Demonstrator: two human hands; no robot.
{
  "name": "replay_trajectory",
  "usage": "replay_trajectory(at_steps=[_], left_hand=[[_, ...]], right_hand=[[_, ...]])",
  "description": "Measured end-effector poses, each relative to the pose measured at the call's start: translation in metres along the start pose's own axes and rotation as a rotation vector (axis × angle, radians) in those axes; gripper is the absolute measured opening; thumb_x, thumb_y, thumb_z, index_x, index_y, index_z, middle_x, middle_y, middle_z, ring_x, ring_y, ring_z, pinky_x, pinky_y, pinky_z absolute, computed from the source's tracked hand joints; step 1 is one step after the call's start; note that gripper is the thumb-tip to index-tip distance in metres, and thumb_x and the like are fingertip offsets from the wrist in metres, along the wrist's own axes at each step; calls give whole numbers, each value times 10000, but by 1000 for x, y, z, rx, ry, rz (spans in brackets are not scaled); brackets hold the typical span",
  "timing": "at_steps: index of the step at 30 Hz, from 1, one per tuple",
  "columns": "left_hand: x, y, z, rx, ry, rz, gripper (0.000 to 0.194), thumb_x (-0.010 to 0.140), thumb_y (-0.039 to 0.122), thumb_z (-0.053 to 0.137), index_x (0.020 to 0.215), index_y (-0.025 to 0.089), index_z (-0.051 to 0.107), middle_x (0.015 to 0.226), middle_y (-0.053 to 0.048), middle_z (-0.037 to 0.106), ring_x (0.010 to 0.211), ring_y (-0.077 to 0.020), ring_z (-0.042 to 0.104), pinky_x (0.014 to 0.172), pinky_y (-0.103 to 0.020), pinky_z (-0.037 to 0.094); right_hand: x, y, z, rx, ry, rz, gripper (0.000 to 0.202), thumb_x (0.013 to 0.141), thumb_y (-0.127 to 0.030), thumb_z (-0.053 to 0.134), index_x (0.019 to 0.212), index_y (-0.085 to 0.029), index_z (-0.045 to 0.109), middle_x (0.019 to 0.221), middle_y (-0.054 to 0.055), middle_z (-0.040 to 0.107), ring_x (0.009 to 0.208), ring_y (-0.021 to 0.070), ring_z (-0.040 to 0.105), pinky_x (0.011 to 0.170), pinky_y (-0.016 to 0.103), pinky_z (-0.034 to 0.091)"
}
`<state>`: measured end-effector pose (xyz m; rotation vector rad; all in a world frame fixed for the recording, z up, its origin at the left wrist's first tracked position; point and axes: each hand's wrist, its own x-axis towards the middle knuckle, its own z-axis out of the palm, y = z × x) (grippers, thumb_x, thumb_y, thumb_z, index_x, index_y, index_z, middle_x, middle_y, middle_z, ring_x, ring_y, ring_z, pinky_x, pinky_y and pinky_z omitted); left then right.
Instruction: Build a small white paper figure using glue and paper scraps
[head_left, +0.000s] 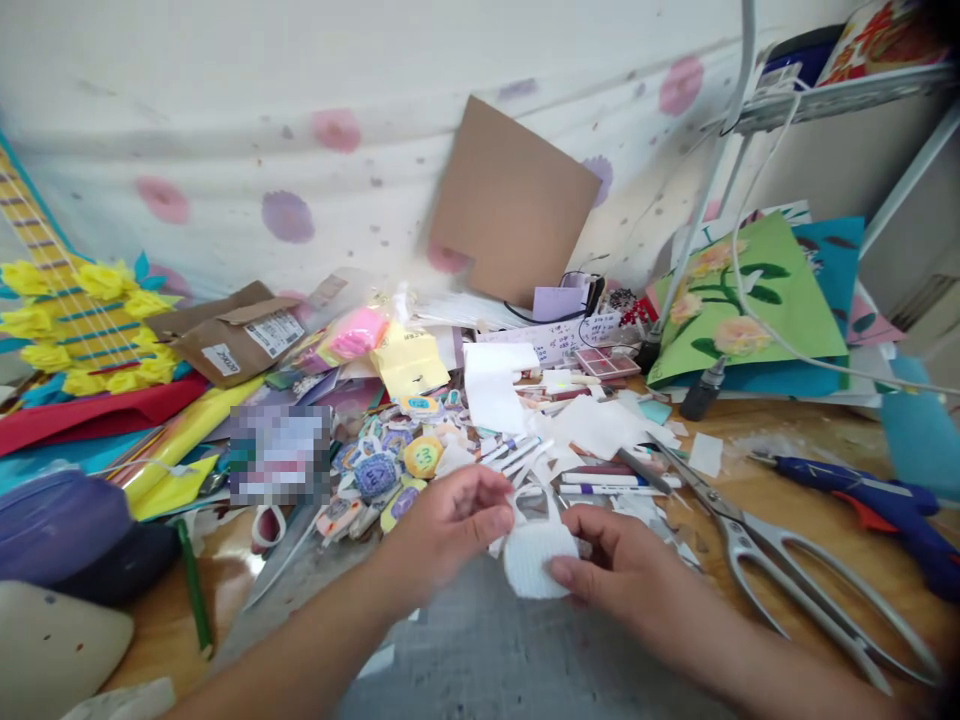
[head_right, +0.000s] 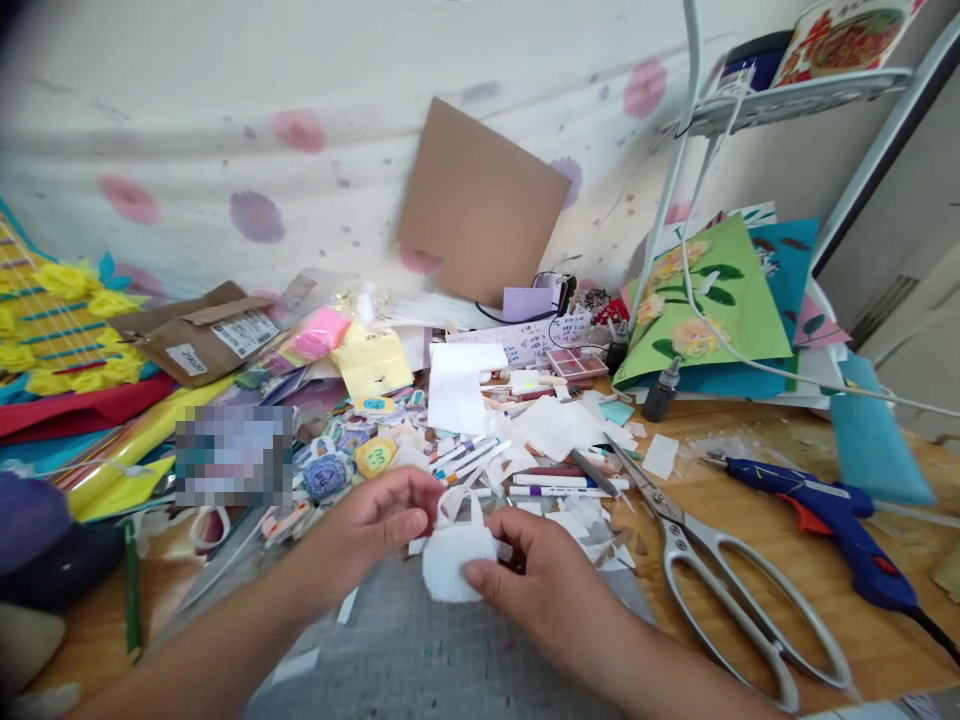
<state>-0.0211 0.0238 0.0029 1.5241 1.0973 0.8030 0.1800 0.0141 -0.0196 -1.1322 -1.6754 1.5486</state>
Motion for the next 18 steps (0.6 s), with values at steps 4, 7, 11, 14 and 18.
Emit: replay_trajectory(at_steps=[4, 7, 11, 14, 18], left_hand=[[2, -17, 1, -134, -114, -108, 340, 770, 471, 595, 713, 139, 550, 616, 28, 479, 591, -109, 428, 560, -231, 341], [1, -22, -2, -169, -71, -106, 348, 756, 468, 620, 688, 134, 551, 600, 34, 477, 578, -101, 409, 543, -222, 315], [0, -24, -5, -309, 13, -135, 375, 729, 484, 648, 640, 138, 535, 543, 42, 477, 524, -89, 404, 507, -214, 314], [-1, -25, -2, -459, 54, -175, 384, 698, 488, 682, 636, 144, 521, 540, 40, 494, 508, -85, 420, 495, -211, 334], [-1, -24, 1, -585, 36, -214, 336, 680, 423, 722, 662, 146, 533, 590, 29, 527, 541, -96, 472, 517, -217, 390]], right_hand=[[4, 6, 4, -107, -3, -20, 181, 774, -329, 594, 844, -163, 605, 717, 5, 549, 661, 147, 469, 576, 235, 350], [10, 8, 6, -55, -84, 10, 270, 767, -426, 599, 787, -158, 590, 640, -17, 490, 582, 123, 419, 508, 222, 299], [14, 0, 8, 1, -162, 39, 354, 791, -498, 547, 669, -166, 529, 562, -22, 471, 521, 112, 412, 485, 220, 292], [15, -9, 8, -20, -152, 39, 336, 798, -480, 536, 672, -169, 521, 572, -11, 496, 522, 117, 434, 495, 220, 324], [18, -11, 7, -59, -150, 42, 304, 806, -442, 525, 677, -167, 517, 577, -11, 493, 533, 122, 434, 503, 223, 323]])
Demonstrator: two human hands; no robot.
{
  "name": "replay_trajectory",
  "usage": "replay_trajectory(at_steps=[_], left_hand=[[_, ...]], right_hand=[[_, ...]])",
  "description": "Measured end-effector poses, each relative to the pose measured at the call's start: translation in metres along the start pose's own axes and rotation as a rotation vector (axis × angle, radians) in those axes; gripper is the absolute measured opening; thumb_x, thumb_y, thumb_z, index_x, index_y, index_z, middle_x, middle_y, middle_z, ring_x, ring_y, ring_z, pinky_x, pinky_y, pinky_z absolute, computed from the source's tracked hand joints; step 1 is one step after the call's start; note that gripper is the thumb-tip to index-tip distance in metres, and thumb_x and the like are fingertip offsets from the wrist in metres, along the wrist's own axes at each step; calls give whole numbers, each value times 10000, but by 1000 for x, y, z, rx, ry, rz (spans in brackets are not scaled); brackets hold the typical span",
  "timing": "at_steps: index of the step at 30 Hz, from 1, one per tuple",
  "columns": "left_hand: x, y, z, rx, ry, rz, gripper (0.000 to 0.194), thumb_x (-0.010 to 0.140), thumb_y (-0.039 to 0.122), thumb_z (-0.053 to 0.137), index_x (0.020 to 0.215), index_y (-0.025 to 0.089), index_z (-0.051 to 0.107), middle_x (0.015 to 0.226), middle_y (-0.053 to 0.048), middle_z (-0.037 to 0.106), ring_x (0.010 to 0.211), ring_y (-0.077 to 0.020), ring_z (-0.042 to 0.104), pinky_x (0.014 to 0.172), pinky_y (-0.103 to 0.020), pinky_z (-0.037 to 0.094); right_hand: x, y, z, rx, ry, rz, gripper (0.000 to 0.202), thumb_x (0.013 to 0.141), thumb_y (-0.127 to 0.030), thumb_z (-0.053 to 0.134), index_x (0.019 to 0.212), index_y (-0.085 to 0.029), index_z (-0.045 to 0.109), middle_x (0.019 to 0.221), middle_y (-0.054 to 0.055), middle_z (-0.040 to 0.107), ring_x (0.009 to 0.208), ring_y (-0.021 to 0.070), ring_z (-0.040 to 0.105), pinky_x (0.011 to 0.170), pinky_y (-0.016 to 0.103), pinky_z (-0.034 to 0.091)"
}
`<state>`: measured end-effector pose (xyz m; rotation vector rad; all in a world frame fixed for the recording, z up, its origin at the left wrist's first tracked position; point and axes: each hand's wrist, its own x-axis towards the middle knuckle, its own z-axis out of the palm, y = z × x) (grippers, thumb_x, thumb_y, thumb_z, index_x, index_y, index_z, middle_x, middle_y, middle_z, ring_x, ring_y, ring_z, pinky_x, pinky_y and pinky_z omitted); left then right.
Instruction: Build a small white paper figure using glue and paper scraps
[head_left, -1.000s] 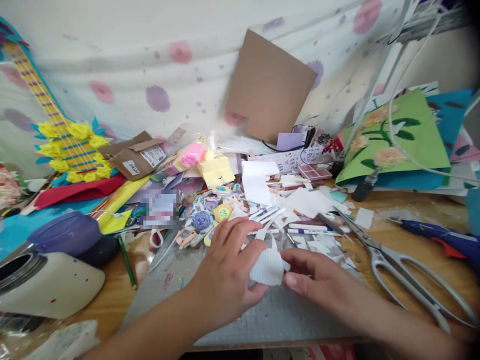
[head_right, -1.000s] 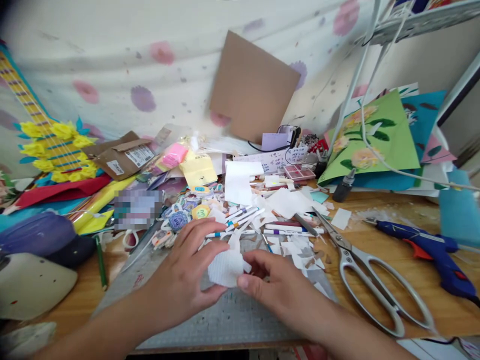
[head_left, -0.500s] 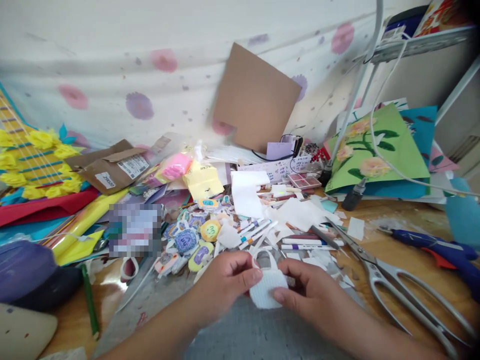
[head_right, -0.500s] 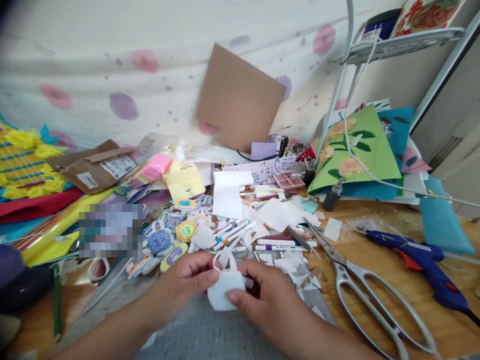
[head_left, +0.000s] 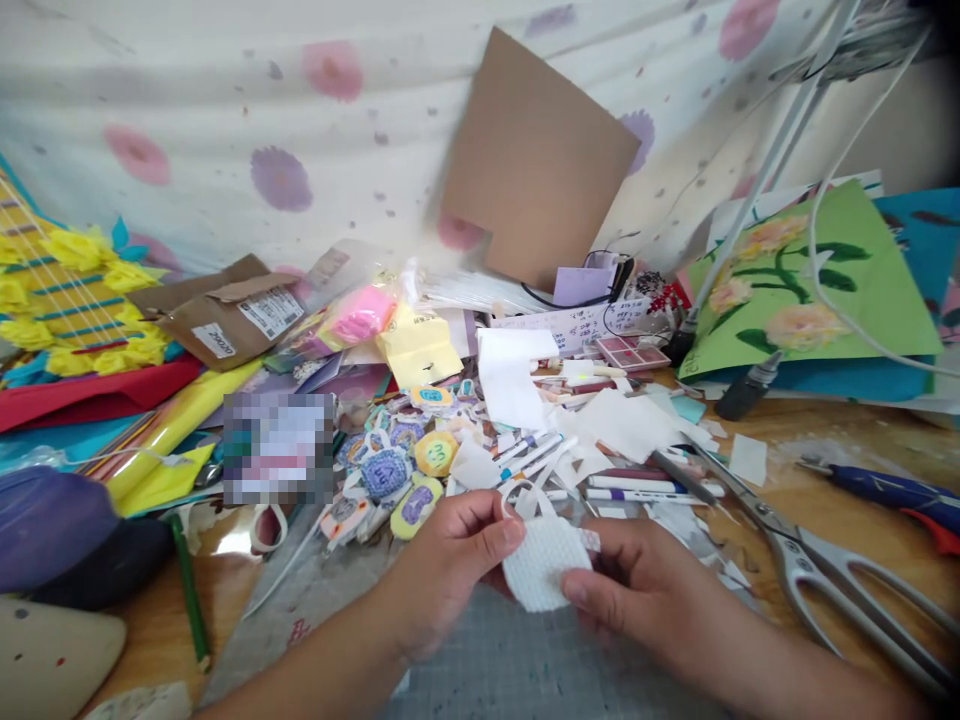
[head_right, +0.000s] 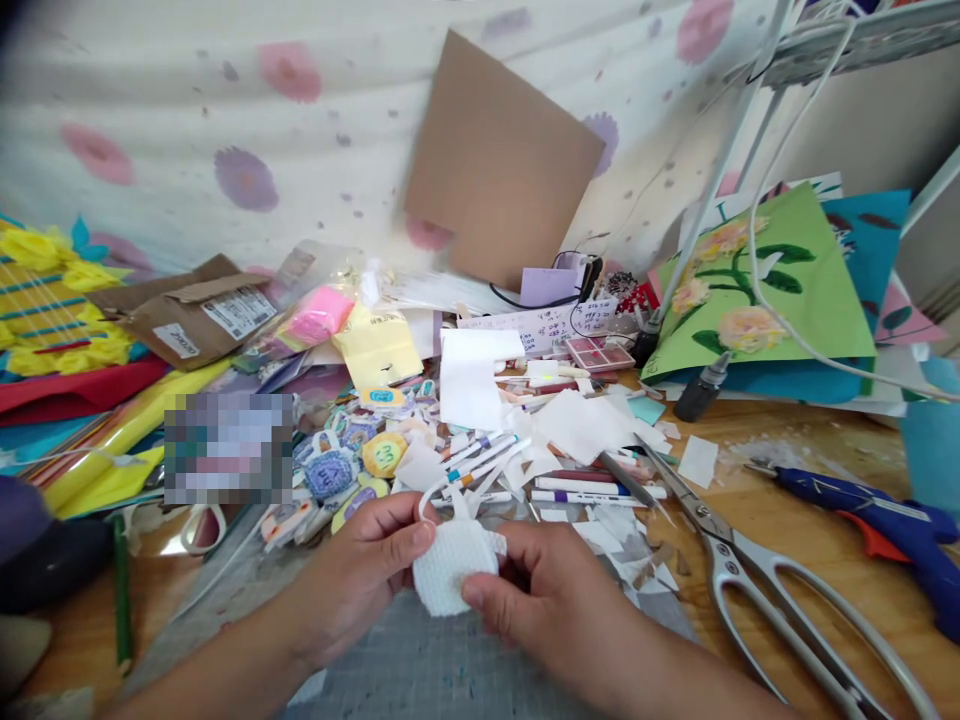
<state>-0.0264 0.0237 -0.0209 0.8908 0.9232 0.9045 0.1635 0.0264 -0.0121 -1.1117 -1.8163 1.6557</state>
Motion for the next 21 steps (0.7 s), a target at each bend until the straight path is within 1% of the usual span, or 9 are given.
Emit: replay_trajectory(at_steps=[3, 6, 9, 12, 15, 18, 20, 21], left_hand=[[0, 1, -1, -14, -28, -25, 289, 680, 385, 725, 742, 143, 580, 658, 8, 576, 587, -113, 518, 526, -219, 408], [-1, 2, -2, 27, -45, -17, 293, 678, 372, 717, 810, 135, 606, 705, -5, 599, 611, -113, 527, 552, -218, 402], [-3, 3, -3, 166, -118, -9, 289, 639, 343, 729, 770, 131, 584, 667, 10, 566, 592, -102, 481, 553, -215, 363], [-4, 4, -4, 356, -175, -5, 243, 622, 295, 714, 731, 144, 559, 624, 34, 517, 570, -96, 429, 518, -210, 314], [-3, 9, -6, 454, -182, 12, 205, 626, 272, 687, 722, 154, 549, 623, 42, 495, 569, -97, 418, 517, -216, 312], [-6, 12, -5, 515, -165, 27, 211, 603, 264, 694, 711, 164, 542, 617, 53, 470, 570, -94, 398, 508, -214, 302], [-10, 12, 0, 585, -178, 4, 245, 568, 266, 723, 709, 172, 546, 614, 63, 465, 570, -92, 388, 500, -208, 300], [-12, 11, 3, 623, -192, -20, 267, 549, 276, 738, 713, 175, 552, 615, 66, 469, 571, -93, 391, 497, -206, 303]], right_hand=[[3, 4, -1, -48, 10, -15, 269, 810, -410, 529, 696, -166, 523, 586, -25, 458, 544, 117, 398, 500, 224, 286], [4, 9, -2, -75, 3, -25, 268, 814, -418, 520, 716, -169, 521, 599, -35, 418, 551, 115, 361, 498, 229, 261], [1, 10, 0, -135, -10, -2, 309, 806, -459, 527, 697, -171, 510, 609, -37, 387, 565, 115, 333, 502, 232, 245], [-5, 12, 0, -201, 0, -4, 388, 772, -543, 550, 648, -181, 486, 590, -40, 372, 560, 117, 326, 498, 237, 230], [-12, 17, -5, -246, 35, -20, 447, 781, -608, 503, 611, -198, 453, 569, -32, 391, 553, 131, 360, 501, 241, 258], [-20, 24, -12, -320, 102, -9, 483, 831, -606, 428, 566, -201, 430, 564, -14, 419, 560, 147, 395, 518, 246, 306], [-26, 28, -15, -335, 143, 8, 478, 843, -597, 417, 577, -205, 484, 563, -4, 446, 567, 157, 422, 526, 249, 331], [-28, 30, -16, -310, 160, 11, 460, 843, -598, 417, 622, -213, 537, 574, 1, 472, 576, 163, 443, 533, 250, 349]])
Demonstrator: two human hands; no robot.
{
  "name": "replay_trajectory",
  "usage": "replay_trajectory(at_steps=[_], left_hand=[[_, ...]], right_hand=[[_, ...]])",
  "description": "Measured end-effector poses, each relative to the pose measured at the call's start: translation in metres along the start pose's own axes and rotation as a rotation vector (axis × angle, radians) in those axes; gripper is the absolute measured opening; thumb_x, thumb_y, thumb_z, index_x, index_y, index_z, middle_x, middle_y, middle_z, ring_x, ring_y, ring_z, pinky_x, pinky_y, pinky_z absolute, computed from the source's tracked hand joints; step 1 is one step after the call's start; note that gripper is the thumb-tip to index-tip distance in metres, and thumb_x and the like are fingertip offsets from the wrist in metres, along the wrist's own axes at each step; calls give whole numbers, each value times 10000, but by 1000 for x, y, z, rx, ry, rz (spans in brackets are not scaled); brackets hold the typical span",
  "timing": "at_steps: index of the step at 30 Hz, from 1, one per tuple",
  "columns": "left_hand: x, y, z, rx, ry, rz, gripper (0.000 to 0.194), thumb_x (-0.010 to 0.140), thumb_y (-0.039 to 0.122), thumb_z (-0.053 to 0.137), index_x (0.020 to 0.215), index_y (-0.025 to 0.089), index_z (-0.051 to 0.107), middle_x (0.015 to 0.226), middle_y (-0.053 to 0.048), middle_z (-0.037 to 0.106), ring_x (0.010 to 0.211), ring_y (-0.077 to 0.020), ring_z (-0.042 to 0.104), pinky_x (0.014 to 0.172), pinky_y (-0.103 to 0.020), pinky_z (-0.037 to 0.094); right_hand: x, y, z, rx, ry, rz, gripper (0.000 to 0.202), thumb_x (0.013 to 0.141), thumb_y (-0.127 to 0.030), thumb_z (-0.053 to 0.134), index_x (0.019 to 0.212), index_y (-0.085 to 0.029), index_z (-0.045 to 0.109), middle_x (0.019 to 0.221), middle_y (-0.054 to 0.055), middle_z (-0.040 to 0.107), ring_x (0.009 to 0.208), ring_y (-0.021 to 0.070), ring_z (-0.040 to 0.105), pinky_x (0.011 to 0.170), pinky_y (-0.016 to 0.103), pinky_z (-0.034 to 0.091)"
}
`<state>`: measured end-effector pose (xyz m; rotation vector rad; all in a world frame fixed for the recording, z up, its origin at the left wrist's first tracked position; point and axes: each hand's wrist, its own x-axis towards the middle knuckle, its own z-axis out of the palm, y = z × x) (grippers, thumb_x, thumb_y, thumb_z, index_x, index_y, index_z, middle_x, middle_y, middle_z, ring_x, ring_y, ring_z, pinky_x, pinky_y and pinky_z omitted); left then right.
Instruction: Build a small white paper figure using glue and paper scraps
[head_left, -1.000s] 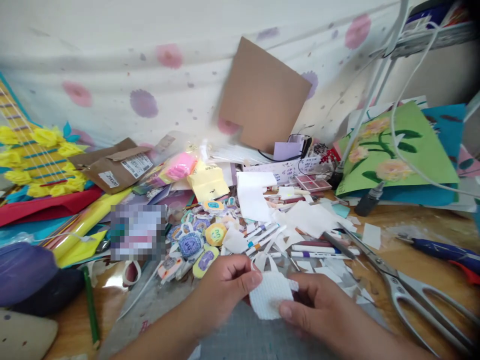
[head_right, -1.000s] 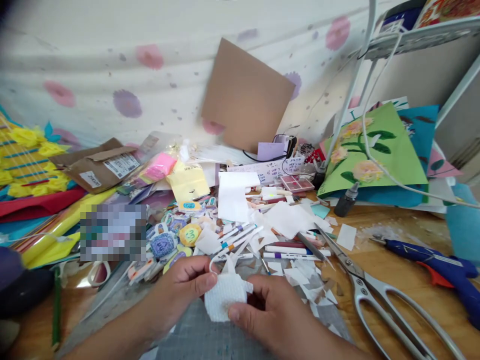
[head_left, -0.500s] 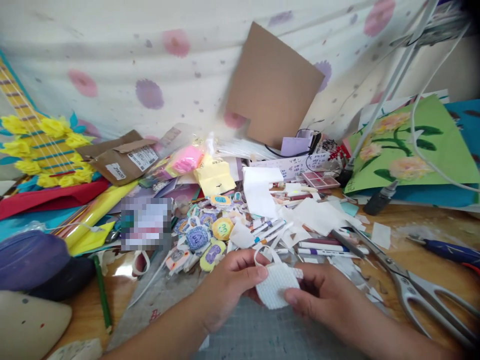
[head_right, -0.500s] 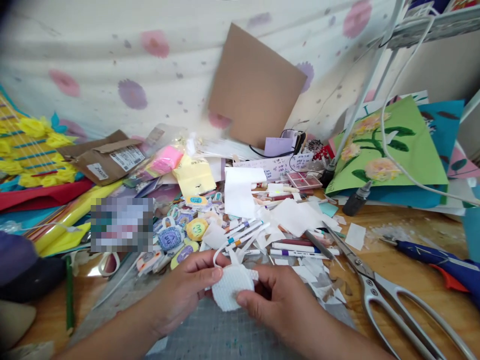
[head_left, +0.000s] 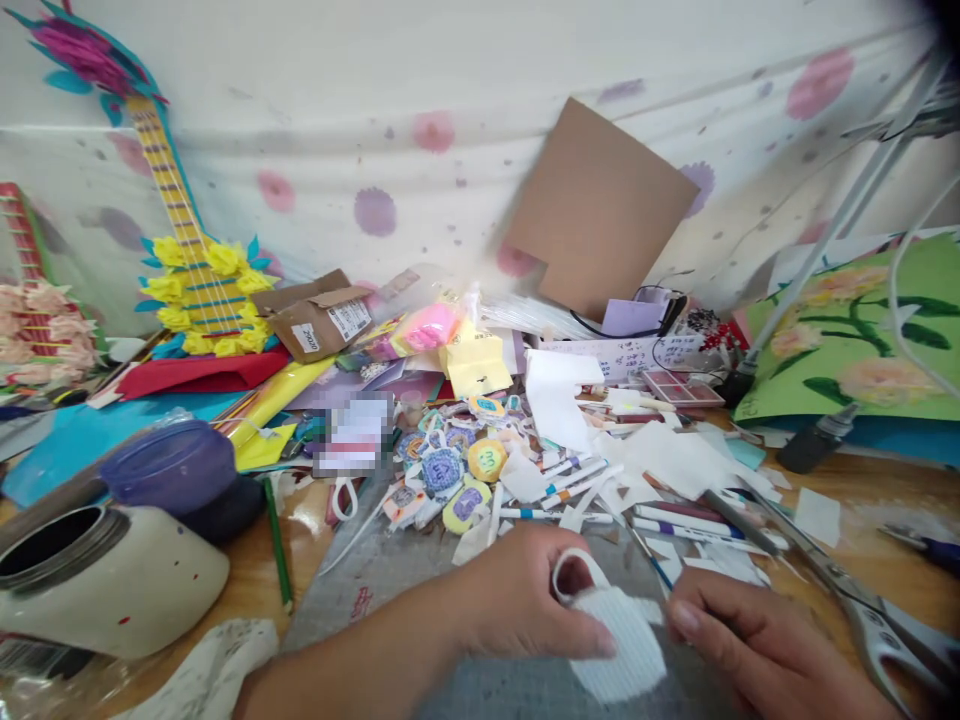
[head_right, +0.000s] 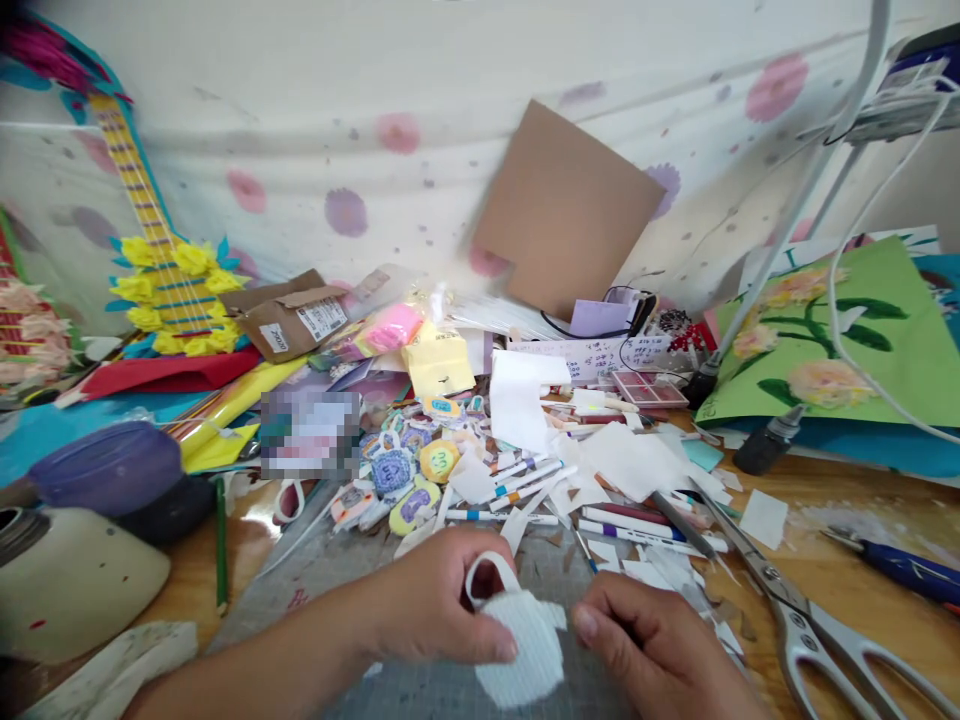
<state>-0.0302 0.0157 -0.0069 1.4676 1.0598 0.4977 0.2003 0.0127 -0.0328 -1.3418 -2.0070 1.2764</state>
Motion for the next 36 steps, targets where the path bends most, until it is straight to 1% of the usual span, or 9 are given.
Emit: replay_trajectory(at_steps=[3, 6, 10, 15, 20, 25, 29, 34, 36], left_hand=[[-4, -1, 13, 102, -45, -76, 311, 521, 323, 753, 739, 188, 576, 624, 68, 496, 575, -101, 422, 486, -202, 316], [-4, -6, 20, 154, -69, -105, 345, 515, 354, 764, 777, 197, 604, 625, 67, 506, 573, -106, 435, 473, -198, 314], [0, -8, 17, 99, -102, -88, 439, 495, 423, 791, 833, 199, 622, 651, 57, 504, 579, -106, 424, 473, -193, 315], [3, -9, 12, 167, -109, -83, 339, 578, 436, 744, 793, 199, 632, 655, 47, 522, 582, -108, 444, 484, -191, 325], [2, -13, 17, 260, -271, -3, 266, 587, 347, 764, 803, 239, 654, 650, 63, 561, 580, -110, 492, 521, -193, 358], [-1, -12, 19, 378, -241, 66, 276, 646, 300, 743, 910, 268, 666, 658, 46, 591, 612, -141, 563, 568, -217, 390], [-4, -9, 17, 449, -273, 131, 284, 694, 331, 707, 965, 257, 663, 651, 22, 638, 611, -155, 594, 549, -216, 398], [-5, -5, 13, 516, -250, 129, 237, 680, 328, 702, 905, 258, 681, 642, 19, 676, 571, -153, 598, 515, -214, 384], [-5, -4, 10, 544, -220, 118, 205, 684, 319, 692, 878, 255, 689, 653, 16, 683, 561, -149, 590, 504, -212, 371]], right_hand=[[-6, 6, 5, 193, -26, -2, 429, 780, -643, 484, 894, -256, 629, 711, 22, 570, 650, 188, 529, 571, 260, 418], [-9, 10, 18, 338, -86, 25, 575, 673, -628, 628, 1120, -274, 551, 855, 43, 590, 760, 223, 580, 627, 282, 469], [-8, 8, 34, 376, -40, 82, 547, 704, -516, 669, 1155, -262, 491, 740, 3, 566, 695, 190, 567, 621, 268, 457], [-2, 0, 32, 412, -72, 67, 501, 698, -512, 677, 1091, -235, 536, 705, -8, 561, 654, 166, 551, 586, 252, 437], [5, -5, 8, 65, 131, 125, 345, 793, -545, 516, 755, -211, 594, 534, -14, 513, 513, 150, 512, 499, 247, 423], [8, -7, -7, -166, 278, 81, 331, 775, -445, 482, 954, -211, 633, 698, 59, 662, 524, 203, 596, 492, 316, 484], [10, -4, -11, -445, 366, -227, 216, 794, -302, 506, 908, -245, 680, 1079, 90, 664, 996, 285, 609, 839, 411, 478], [12, -4, -23, -529, 460, -171, 252, 852, -267, 425, 963, -207, 643, 827, 71, 696, 641, 214, 644, 654, 362, 507], [12, -3, -29, -544, 530, -235, 254, 846, -231, 404, 924, -198, 644, 922, 90, 680, 773, 232, 652, 755, 383, 494]])
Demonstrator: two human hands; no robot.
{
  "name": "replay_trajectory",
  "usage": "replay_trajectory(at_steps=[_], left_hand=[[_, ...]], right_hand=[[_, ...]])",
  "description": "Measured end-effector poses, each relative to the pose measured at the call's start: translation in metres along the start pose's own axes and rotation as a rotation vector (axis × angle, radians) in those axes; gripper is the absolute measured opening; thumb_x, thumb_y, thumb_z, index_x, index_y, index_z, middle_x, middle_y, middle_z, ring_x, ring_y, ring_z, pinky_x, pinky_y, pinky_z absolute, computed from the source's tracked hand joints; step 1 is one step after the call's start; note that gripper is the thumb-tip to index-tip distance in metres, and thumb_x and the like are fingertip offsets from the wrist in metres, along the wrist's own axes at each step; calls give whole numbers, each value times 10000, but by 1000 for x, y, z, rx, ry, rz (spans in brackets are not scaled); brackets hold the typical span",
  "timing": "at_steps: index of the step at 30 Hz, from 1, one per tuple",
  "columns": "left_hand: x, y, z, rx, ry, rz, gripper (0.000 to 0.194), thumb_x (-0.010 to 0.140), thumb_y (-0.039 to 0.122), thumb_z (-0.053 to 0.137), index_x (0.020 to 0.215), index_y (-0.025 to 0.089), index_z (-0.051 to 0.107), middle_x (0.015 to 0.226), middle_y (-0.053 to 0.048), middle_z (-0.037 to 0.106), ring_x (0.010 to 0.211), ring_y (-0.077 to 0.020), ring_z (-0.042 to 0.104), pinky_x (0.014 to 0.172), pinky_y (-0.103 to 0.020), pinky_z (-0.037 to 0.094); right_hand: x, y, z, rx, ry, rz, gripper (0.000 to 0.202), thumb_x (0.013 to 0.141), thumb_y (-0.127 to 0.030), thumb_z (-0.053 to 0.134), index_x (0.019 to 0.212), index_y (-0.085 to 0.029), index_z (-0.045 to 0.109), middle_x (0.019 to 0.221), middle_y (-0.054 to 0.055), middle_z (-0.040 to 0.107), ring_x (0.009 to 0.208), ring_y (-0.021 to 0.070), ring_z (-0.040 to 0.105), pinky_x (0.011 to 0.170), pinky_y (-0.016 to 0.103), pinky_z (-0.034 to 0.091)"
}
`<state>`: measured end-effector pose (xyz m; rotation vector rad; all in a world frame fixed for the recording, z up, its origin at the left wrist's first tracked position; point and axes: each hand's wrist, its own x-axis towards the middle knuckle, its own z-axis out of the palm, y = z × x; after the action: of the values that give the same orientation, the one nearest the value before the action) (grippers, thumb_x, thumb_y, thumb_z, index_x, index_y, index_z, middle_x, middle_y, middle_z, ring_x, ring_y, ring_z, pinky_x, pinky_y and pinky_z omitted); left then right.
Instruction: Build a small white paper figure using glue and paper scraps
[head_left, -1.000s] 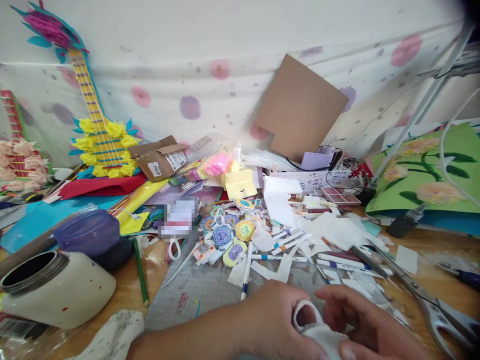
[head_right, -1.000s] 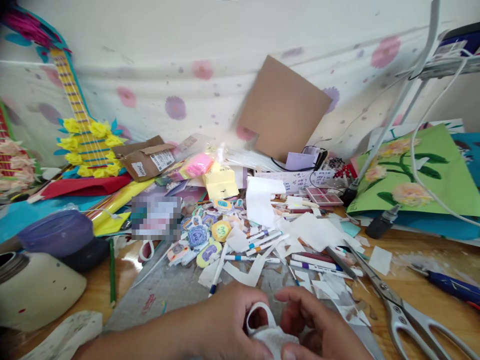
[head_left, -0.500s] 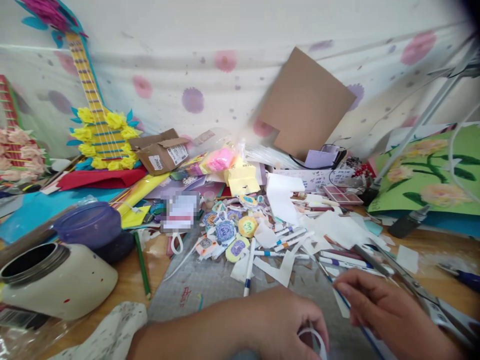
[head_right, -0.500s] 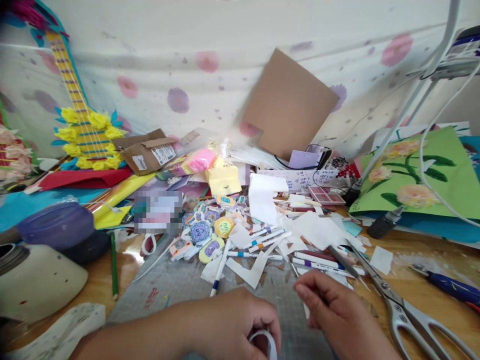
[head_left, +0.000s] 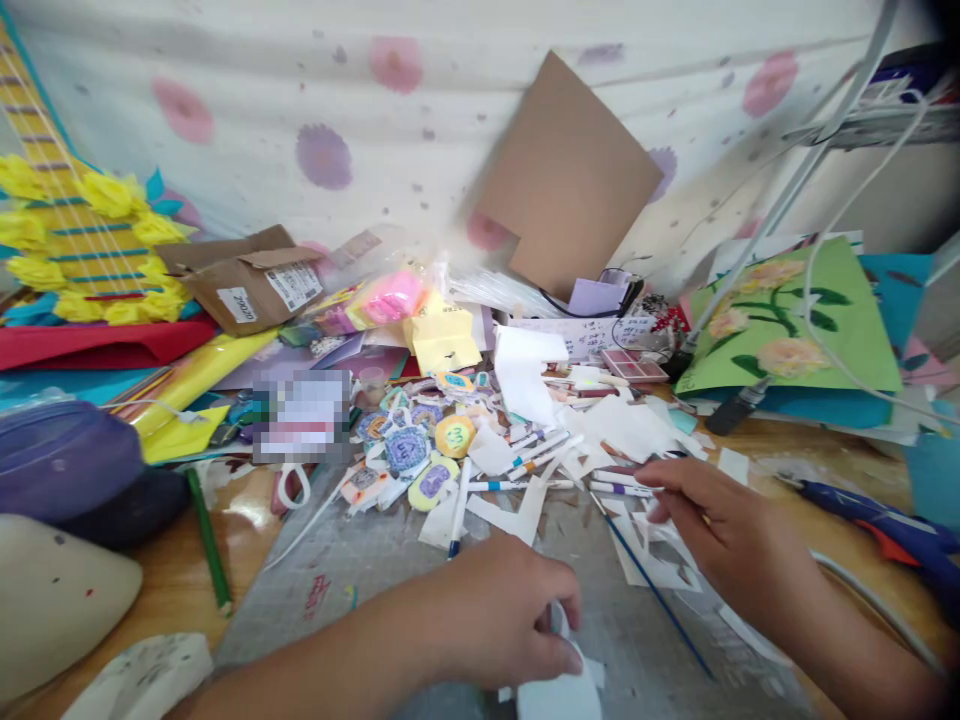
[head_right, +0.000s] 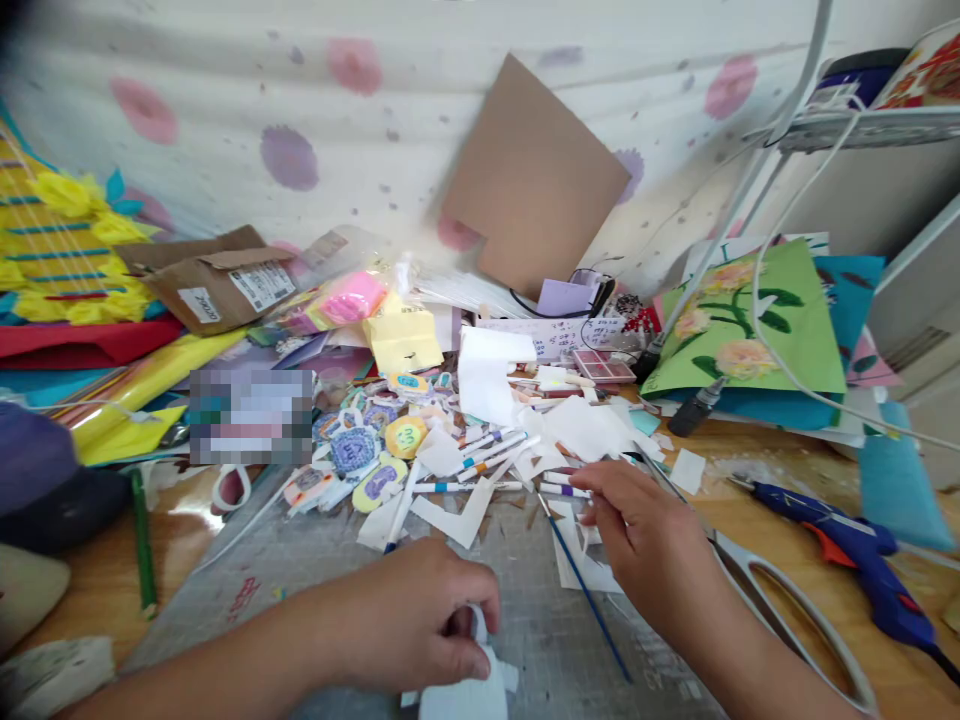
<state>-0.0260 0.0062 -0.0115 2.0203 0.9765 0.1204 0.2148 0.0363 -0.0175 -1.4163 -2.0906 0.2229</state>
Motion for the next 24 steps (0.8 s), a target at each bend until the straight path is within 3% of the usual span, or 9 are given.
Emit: replay_trajectory(at_steps=[2, 3, 5, 7, 11, 15, 17, 20, 24], left_hand=[[0, -2, -4, 39, 42, 10, 163, 695, 331, 683, 835, 250, 699, 655, 11, 683, 566, -148, 587, 494, -210, 355], [0, -3, -6, 61, 65, 30, 144, 704, 348, 677, 801, 244, 703, 648, 10, 680, 570, -148, 585, 493, -209, 348], [0, -7, -11, 102, 119, 82, 155, 733, 374, 653, 729, 228, 704, 630, 5, 673, 577, -145, 579, 506, -211, 344], [1, -11, -18, 121, 211, 96, 186, 761, 371, 619, 699, 215, 698, 632, 3, 669, 591, -144, 573, 529, -215, 344], [4, -16, -31, -35, 535, 4, 170, 771, 284, 558, 664, 204, 664, 586, 19, 626, 552, -139, 532, 518, -224, 321], [4, -22, -39, -229, 819, -9, 204, 800, 296, 506, 651, 193, 600, 595, 21, 606, 528, -135, 516, 536, -236, 356], [3, -25, -42, -278, 920, -18, 202, 824, 324, 477, 714, 191, 582, 629, 17, 604, 527, -132, 514, 542, -241, 378], [3, -30, -46, -344, 1014, -26, 186, 838, 328, 452, 797, 184, 563, 641, 14, 587, 521, -129, 514, 520, -235, 392], [5, -32, -46, -406, 1053, -26, 164, 827, 314, 468, 783, 186, 562, 622, 21, 582, 516, -128, 520, 509, -230, 400]], right_hand=[[2, 4, -4, -9, 22, -28, 243, 838, -221, 413, 890, -197, 649, 1019, 99, 663, 939, 259, 626, 846, 398, 464], [2, 5, -5, -12, -10, 6, 243, 844, -230, 417, 912, -197, 648, 1010, 95, 669, 907, 254, 637, 827, 393, 474], [5, 4, -8, -14, -114, 114, 269, 865, -239, 406, 1014, -193, 625, 931, 72, 689, 660, 197, 653, 707, 357, 508], [10, 0, -9, -18, -177, 109, 293, 864, -190, 386, 1056, -178, 607, 929, 67, 687, 575, 162, 631, 664, 324, 508], [33, -17, -3, -45, -210, -125, 306, 781, -73, 414, 946, -161, 657, 1084, 90, 648, 967, 206, 614, 851, 297, 454], [56, -35, 18, -71, -256, -144, 300, 787, -75, 435, 924, -182, 679, 901, 59, 702, 863, 210, 637, 787, 305, 463], [64, -44, 30, -71, -235, -139, 330, 776, -40, 408, 933, -166, 669, 912, 71, 690, 863, 206, 633, 775, 300, 460], [73, -54, 41, -52, -212, -140, 371, 749, 3, 388, 967, -150, 646, 983, 81, 656, 883, 187, 621, 765, 274, 457], [80, -50, 45, -45, -271, -167, 326, 720, -4, 474, 911, -171, 679, 969, 71, 649, 895, 198, 599, 793, 286, 443]])
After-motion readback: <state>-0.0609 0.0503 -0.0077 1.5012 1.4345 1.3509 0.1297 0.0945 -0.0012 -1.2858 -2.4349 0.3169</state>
